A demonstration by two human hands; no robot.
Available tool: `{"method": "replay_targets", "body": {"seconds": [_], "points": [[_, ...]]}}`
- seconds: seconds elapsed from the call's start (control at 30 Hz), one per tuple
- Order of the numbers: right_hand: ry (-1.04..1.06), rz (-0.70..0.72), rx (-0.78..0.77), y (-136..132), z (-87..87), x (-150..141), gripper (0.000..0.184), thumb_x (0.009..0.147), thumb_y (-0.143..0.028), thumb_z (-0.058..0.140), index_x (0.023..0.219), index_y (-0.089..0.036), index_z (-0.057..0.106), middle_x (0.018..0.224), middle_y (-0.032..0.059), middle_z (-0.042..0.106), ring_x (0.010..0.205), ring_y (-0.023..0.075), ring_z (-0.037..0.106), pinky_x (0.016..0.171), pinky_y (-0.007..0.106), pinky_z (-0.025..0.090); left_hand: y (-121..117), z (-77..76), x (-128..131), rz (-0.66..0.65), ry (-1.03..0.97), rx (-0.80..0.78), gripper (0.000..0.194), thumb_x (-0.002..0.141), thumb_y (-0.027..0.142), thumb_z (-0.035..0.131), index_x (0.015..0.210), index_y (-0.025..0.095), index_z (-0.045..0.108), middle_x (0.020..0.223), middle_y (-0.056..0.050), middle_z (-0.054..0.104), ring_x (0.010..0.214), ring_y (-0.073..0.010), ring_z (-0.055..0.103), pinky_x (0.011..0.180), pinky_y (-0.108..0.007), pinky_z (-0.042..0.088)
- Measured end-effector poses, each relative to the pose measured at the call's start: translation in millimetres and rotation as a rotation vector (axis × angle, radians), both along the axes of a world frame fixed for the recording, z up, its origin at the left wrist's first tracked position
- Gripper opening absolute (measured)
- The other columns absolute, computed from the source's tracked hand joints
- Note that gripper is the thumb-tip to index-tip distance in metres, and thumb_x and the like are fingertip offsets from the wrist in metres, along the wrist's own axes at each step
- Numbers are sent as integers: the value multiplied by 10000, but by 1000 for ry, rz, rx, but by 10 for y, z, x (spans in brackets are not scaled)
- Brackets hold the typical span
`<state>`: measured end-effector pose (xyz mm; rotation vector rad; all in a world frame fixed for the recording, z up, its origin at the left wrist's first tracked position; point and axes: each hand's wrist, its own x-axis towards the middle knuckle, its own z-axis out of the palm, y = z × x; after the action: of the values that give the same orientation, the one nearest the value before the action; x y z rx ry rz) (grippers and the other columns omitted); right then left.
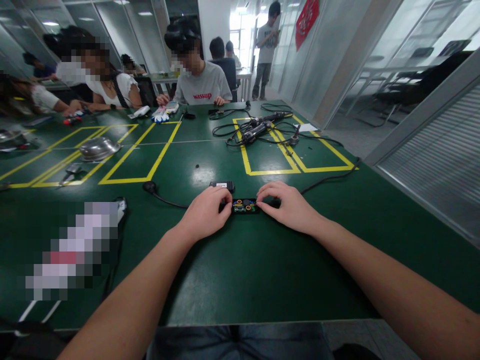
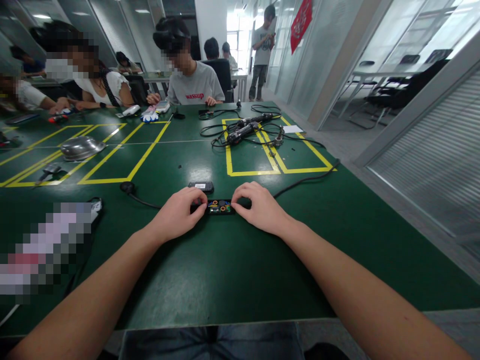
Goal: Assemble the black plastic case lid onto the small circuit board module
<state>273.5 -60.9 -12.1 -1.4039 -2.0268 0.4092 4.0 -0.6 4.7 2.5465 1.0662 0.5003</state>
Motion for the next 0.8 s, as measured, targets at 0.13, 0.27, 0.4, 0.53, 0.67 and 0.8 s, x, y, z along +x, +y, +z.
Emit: {"method": "replay_targets", "body": {"seconds": [0.13,0.27,0.4,0.53,0.67,0.8], "points": [[-7,-1,18,5,-24,4,75,994,-251,778,939,-272,824,1137,92,840,1100,322,747,1008,528,622,-4,4,4,2,6,-1,88,1037,205,631,992,218,705,1011,-82,772,989,-290,707,930,-455,571],[-2,18,62,12,-50,9,73,985,-221,783,939,-267,817,1115,80,841,1078,305,758,988,506,634,-8,0,9,8,10,9,84,1036,195,637,987,214,703,1009,-82,771,985,-292,704,927,-460,567],[-5,26,80,12,-57,5,87,981,-190,780,938,-261,805,1108,76,844,1066,296,762,977,493,638,-4,-9,9,1,1,15,83,1033,192,640,981,211,702,1002,-82,770,977,-292,702,922,-461,569],[-4,23,77,11,-51,0,86,979,-191,785,931,-260,803,1108,77,847,1063,299,764,971,493,641,2,-17,4,-2,-11,22,86,1025,187,639,971,215,699,977,-75,765,953,-283,700,913,-455,574],[-6,21,70,10,-50,-2,90,978,-187,786,936,-264,805,1113,73,847,1065,296,760,972,489,640,-4,-14,-1,2,-7,24,93,1033,198,634,975,215,705,980,-77,765,957,-284,705,914,-455,578],[-5,18,81,7,-56,-5,92,980,-182,783,935,-260,801,1113,77,848,1062,297,761,973,491,637,-8,-11,-1,4,-2,21,86,1031,199,639,981,212,708,986,-81,766,963,-289,706,918,-461,579]]}}
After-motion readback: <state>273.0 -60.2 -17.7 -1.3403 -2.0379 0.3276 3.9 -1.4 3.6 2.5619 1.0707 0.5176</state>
